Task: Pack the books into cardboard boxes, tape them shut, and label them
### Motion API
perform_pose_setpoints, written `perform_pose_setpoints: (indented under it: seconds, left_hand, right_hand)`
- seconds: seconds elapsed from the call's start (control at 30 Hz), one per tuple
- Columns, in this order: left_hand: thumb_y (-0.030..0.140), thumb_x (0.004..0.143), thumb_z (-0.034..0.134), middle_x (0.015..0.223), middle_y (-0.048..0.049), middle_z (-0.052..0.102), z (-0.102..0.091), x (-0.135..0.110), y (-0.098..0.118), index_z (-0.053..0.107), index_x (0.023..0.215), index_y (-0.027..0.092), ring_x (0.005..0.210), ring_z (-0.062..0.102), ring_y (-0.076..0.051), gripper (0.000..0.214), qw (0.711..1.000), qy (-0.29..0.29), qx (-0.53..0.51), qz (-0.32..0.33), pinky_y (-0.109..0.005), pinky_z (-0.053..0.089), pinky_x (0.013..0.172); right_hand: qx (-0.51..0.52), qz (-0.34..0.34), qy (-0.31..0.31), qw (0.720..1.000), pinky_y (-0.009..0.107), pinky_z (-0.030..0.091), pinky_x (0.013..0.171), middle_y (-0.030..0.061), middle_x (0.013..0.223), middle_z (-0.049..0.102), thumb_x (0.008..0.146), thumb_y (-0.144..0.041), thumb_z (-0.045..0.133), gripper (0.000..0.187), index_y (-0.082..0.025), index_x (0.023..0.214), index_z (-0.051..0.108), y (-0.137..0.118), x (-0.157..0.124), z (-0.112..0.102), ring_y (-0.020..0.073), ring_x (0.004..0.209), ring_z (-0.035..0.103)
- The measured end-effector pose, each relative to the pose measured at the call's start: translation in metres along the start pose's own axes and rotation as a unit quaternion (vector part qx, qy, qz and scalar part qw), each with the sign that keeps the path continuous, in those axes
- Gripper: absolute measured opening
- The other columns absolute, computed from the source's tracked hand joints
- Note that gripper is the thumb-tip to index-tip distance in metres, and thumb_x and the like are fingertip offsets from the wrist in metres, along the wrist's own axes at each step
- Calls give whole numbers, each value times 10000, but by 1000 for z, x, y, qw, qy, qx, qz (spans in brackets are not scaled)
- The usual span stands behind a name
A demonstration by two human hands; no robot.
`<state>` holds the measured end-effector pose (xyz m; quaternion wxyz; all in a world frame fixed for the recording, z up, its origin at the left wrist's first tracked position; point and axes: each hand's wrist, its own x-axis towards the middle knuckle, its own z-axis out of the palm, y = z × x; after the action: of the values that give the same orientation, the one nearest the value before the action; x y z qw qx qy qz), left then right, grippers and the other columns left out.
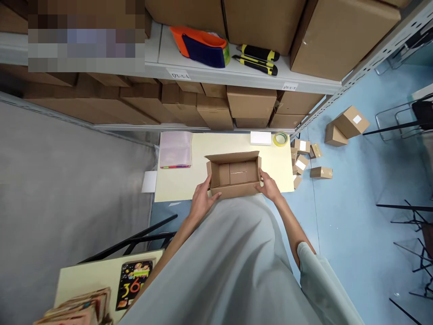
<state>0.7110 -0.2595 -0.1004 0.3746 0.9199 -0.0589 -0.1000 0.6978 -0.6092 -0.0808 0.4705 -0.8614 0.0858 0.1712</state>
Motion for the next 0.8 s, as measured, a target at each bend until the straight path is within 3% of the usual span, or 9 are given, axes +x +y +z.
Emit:
perform_pose_setpoints:
  seconds: [0.2,0.3,0.47,0.6,0.8]
  left_hand:
    - [282,881,850,1538,-142,655,-18,22,0,367,1750,299,1387,642,-355,995,1000,-5,23,12,-529,551,1173]
    - [280,864,861,1532,-145,657,-24,33,3,350,1754,283,1399,631,-357,1026,999,-15,38,13,-528,547,1178]
    - [317,884,848,1496,-174,662,-24,45,11,336,1745,242,1435,596,-384,1005,998,-26,64,2,-511,547,1150]
    - [396,907,831,1403,-177,684,-23,47,11,335,1739,234,1381,627,-393,982,996,-34,77,-31,-505,561,1104]
    - [395,900,843,1347,-178,694,-24,47,7,329,1740,222,1341,656,-400,1000,995,-42,82,-38,-504,572,1090]
  right_hand:
    - [-67,-31,8,997,514,563,1220,95,1702,534,951,-321,765,958,-336,1783,292,-20,9,3,329,1431,659]
    - [-96,-25,1,995,505,558,1209,127,1720,499,976,-300,739,973,-319,1800,222,-25,13,5,327,1439,644]
    - [-187,2,-16,982,499,609,1037,172,1563,602,1040,-417,694,959,-345,1814,131,-41,19,-6,332,1120,760]
    - [-266,-13,-14,964,456,599,945,197,1425,645,1094,-511,606,897,-337,1820,109,-60,46,-22,321,944,767]
    - [-316,30,-29,948,478,546,1045,231,1272,749,1075,-558,646,957,-242,1819,133,-67,103,-27,402,1110,747]
